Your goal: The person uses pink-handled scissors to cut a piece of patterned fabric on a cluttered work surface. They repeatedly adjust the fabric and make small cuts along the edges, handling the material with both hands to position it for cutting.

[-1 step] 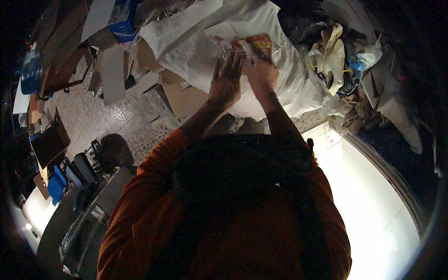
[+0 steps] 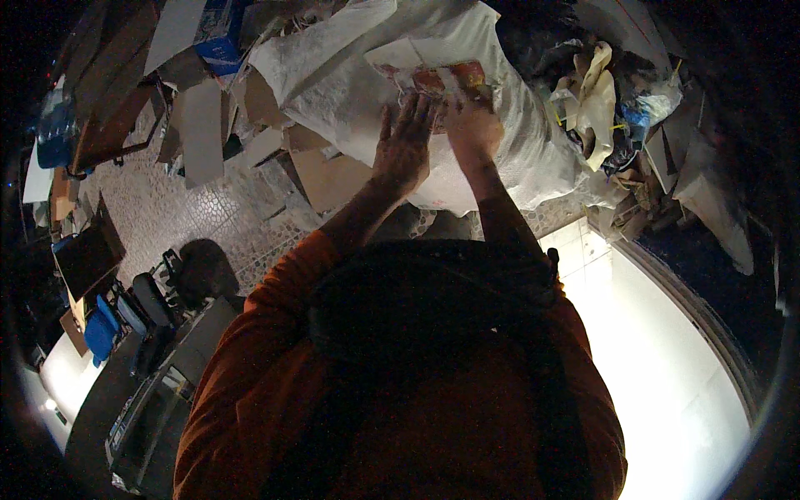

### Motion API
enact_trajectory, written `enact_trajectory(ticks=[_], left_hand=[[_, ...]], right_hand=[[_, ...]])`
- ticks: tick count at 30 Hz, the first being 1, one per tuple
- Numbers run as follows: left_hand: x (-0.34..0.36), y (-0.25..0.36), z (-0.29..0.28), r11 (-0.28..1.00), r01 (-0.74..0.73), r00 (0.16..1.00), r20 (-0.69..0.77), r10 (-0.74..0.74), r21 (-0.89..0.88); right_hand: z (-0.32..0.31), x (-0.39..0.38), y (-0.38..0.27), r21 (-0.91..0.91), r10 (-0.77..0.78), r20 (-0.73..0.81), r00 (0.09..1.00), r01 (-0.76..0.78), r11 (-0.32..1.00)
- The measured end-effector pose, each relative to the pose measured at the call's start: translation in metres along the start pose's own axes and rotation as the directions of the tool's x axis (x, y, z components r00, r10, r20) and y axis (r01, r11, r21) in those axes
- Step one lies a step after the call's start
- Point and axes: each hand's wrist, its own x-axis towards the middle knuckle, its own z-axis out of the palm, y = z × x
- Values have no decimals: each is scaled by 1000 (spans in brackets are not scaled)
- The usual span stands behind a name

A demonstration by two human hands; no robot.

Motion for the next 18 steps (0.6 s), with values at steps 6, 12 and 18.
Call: enact_trajectory(ticks=[6,12,18], left_hand=[[1,4,-7,1000,12,1000,27,-12,13],[1,3,-5,1000,4,1000,-28,-4,-1],[1,4,-5,999,29,999,-13,-30,-39]], right_hand=[[-12,16,15,168,132,28,991,-135,976],[-5,2,-3,25,82,138,987,-87,996],[15,14,25,-64,20,169,985,-9,998]])
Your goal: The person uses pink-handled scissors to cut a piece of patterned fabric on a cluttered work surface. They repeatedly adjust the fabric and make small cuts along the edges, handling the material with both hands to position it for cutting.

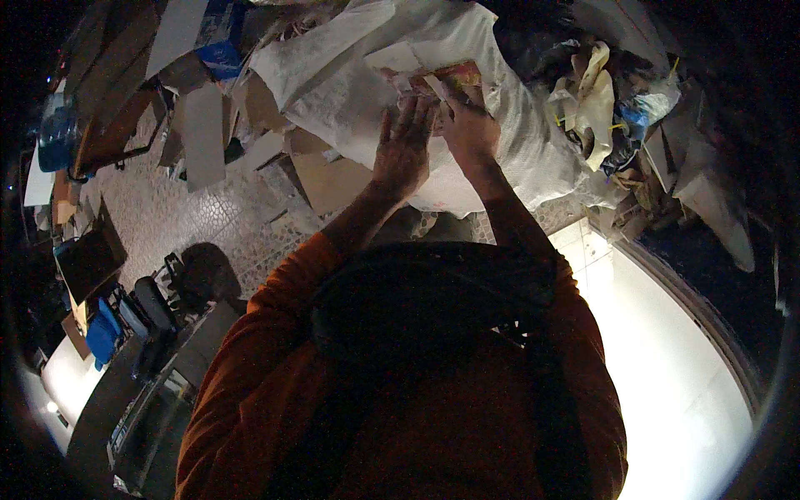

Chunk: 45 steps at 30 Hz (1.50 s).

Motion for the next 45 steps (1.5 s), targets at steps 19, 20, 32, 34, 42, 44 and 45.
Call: enact_trajectory(ticks=[19,20,32,34,42,44,45], left_hand=[[0,2,-2,993,-14,998,66,7,115],[1,2,-1,994,-8,998,62,1,111],[-2,-3,6,998,-16,1000,10,16,68],[0,1,1,997,-17,999,37,15,69],[-2,-4,3,997,-13,999,34,10,82],[-2,-2,2,997,0,999,39,-3,72],[-1,0,1,998,-1,999,48,-2,65]], right_hand=[[-25,1,5,153,79,-71,994,-68,986],[-10,6,6,86,70,-87,994,-62,994],[-16,-8,-15,2,-98,-134,986,100,995],[-17,-15,-23,-62,-223,-193,955,215,975],[-6,5,-2,-11,-125,-188,974,125,992],[-27,6,-3,33,-101,-95,990,105,994],[-38,4,-1,53,-82,-46,996,84,995]])
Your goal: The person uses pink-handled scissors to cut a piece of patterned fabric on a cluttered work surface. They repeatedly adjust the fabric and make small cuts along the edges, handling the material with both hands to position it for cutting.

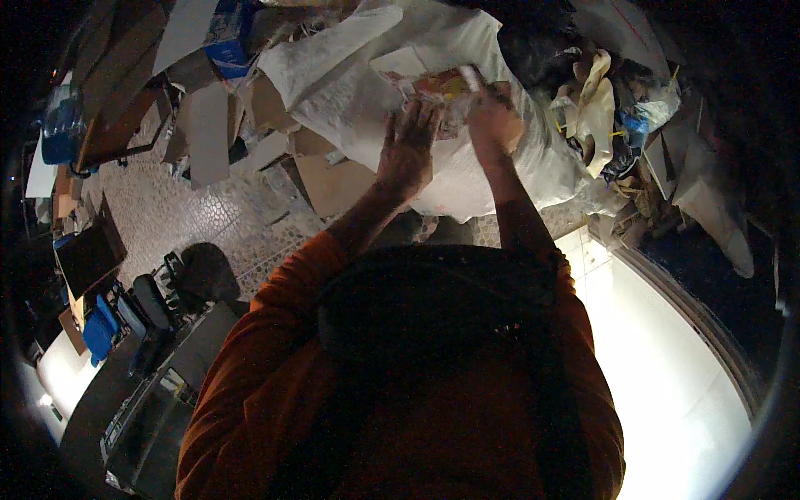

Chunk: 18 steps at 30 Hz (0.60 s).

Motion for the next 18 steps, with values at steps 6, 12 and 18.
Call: enact_trajectory(ticks=[6,12,18], left_hand=[[-1,-3,1,999,-17,999,-31,16,-32],[1,-2,-4,1000,-17,999,-27,16,-22],[3,-3,-2,999,-37,999,-35,36,-31]], right_hand=[[1,-17,-24,-3,-110,-149,983,111,994],[21,-3,-1,-2,-110,-291,950,114,993],[36,-3,9,332,43,-172,984,17,943]])
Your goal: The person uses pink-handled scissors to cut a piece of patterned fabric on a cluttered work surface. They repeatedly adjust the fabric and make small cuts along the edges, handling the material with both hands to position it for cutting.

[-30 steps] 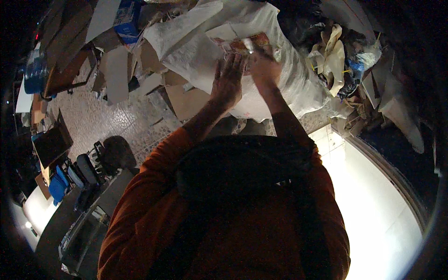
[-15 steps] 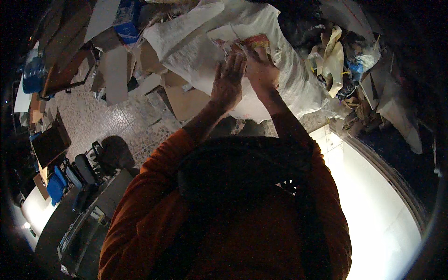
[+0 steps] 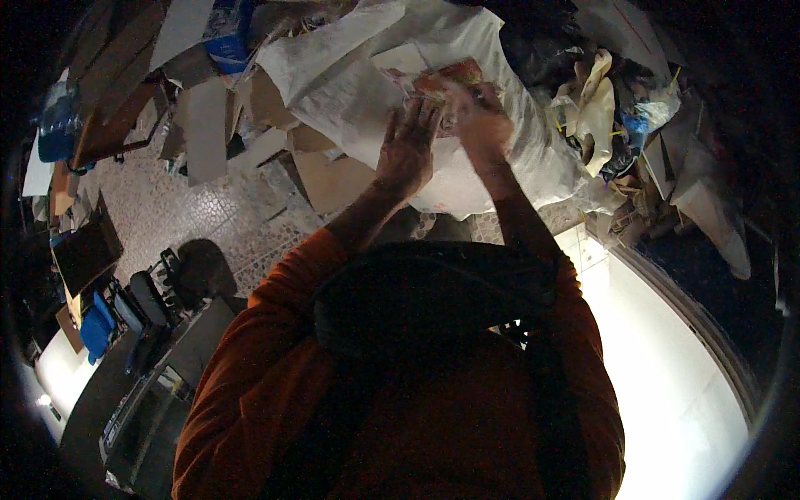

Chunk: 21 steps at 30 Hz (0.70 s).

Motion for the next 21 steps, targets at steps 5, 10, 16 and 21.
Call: enact_trajectory(ticks=[5,10,16,21], left_hand=[[-2,1,-3,998,26,999,24,-27,59],[-3,3,-4,1000,14,1000,27,-15,10],[2,3,-5,1000,30,998,54,-30,8],[0,1,-2,999,26,998,50,-28,36]], right_hand=[[-3,7,-11,-509,-183,-5,983,155,847],[12,-4,-16,-452,-444,-134,886,344,823],[8,1,-21,-303,-226,13,974,219,928],[-17,7,-51,-278,-182,-43,982,163,947]])
